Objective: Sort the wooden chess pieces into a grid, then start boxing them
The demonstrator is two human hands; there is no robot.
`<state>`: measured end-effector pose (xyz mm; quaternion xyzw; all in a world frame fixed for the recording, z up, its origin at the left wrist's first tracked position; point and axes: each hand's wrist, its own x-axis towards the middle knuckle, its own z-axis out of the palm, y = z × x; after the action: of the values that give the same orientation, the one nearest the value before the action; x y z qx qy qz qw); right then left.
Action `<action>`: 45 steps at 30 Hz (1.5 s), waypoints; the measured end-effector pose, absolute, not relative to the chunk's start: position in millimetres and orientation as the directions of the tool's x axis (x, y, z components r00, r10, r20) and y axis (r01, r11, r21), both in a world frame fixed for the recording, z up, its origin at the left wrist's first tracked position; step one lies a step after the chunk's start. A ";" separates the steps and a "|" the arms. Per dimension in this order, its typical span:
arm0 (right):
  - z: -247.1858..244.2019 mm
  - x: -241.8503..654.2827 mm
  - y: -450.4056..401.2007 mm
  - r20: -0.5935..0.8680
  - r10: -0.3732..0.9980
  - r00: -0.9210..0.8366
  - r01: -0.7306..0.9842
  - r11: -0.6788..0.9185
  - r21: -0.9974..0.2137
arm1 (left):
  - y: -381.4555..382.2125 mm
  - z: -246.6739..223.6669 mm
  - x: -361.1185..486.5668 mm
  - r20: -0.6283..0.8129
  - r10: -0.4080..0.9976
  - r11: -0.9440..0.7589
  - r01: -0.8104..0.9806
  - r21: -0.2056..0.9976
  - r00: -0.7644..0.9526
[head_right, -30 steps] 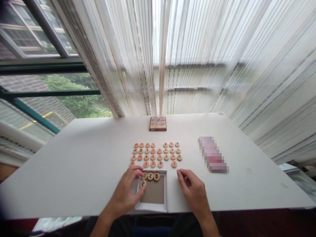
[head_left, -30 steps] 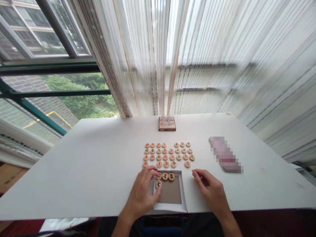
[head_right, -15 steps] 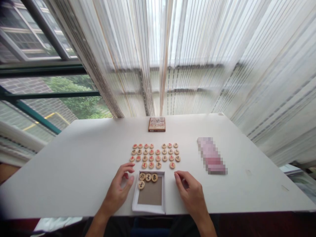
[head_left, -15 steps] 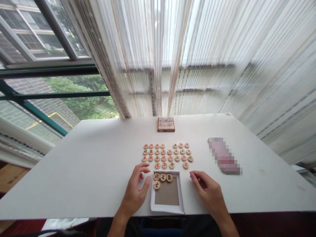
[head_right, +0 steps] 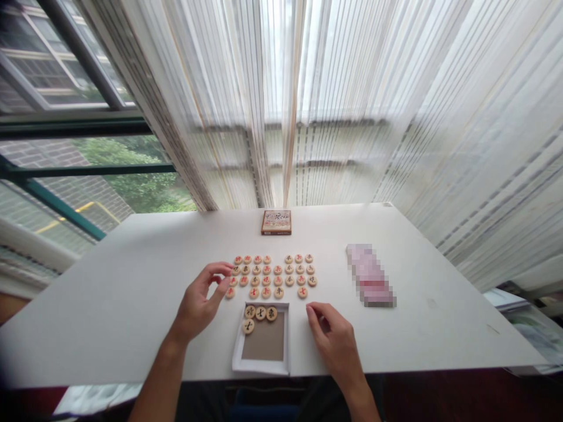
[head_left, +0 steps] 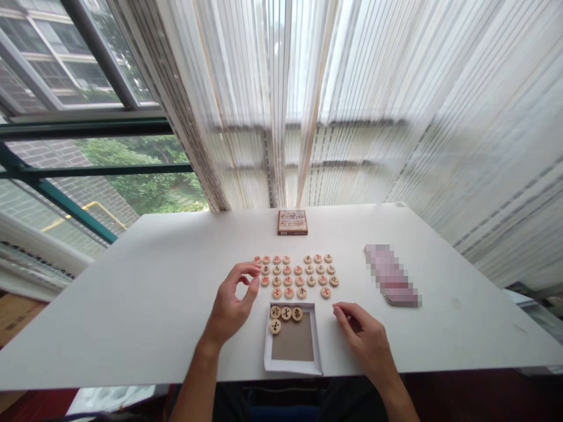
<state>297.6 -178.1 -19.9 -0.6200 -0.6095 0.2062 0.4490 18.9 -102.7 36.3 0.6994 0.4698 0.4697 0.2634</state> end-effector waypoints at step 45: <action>-17.8 301.3 -179.1 0.256 0.959 0.121 0.551 0.149 -0.821 | 37.8 34.0 178.1 0.042 0.621 -0.735 0.562 0.380 0.783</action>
<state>301.3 -179.1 -17.8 -0.6087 -0.6202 0.2341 0.4360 178.1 37.8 34.0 0.9276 0.3188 0.0830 0.1764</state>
